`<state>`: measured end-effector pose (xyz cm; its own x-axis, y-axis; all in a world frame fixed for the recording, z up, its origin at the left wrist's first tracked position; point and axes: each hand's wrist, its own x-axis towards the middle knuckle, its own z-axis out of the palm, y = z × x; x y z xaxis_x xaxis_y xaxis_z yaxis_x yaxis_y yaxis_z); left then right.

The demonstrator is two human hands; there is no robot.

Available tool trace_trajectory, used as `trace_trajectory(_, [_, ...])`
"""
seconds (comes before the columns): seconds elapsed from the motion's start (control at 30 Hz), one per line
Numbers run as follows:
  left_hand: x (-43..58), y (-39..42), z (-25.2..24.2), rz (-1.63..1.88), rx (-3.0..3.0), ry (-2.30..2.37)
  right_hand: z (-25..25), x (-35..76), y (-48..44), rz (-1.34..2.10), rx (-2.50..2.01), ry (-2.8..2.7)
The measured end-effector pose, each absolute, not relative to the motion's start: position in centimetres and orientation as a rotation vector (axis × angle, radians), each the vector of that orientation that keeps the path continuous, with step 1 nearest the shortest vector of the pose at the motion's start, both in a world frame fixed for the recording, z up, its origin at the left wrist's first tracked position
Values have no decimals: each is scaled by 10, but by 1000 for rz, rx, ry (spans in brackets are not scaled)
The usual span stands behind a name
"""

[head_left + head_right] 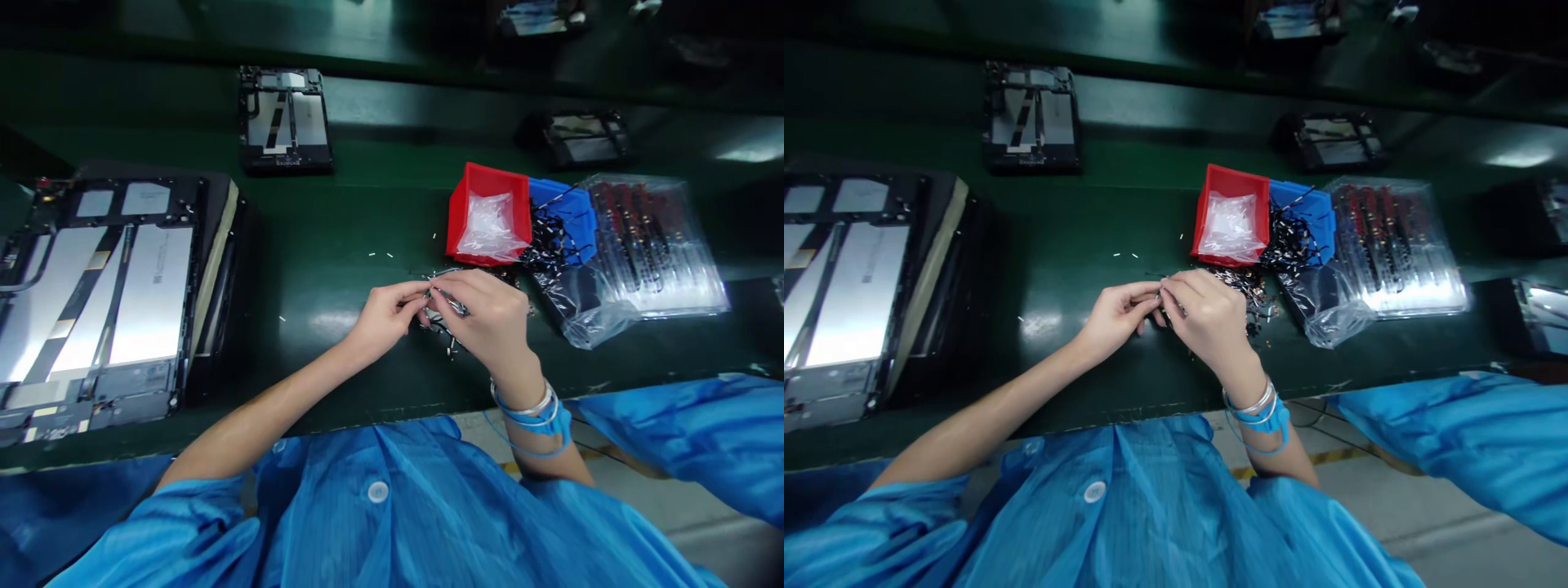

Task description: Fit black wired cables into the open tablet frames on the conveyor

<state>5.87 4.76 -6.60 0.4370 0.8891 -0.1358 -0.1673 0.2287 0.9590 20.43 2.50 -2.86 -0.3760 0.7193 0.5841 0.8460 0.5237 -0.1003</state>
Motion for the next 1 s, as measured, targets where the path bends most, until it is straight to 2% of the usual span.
trace_trajectory(0.1, [55,51,-62,786,1020,876,-25,213,35,-334,-1289,-2145])
trace_trajectory(0.3, [47,63,-64,729,930,891,-20,252,64,-452,-1773,-1732])
trace_trajectory(0.57, [49,63,-61,709,907,873,-34,200,35,21,-1352,-2204])
trace_trajectory(0.9, [52,57,-58,709,921,879,-36,202,34,-227,-1330,-2270])
trace_trajectory(1.0, [49,59,-60,690,903,861,-29,222,44,-291,-1508,-2092])
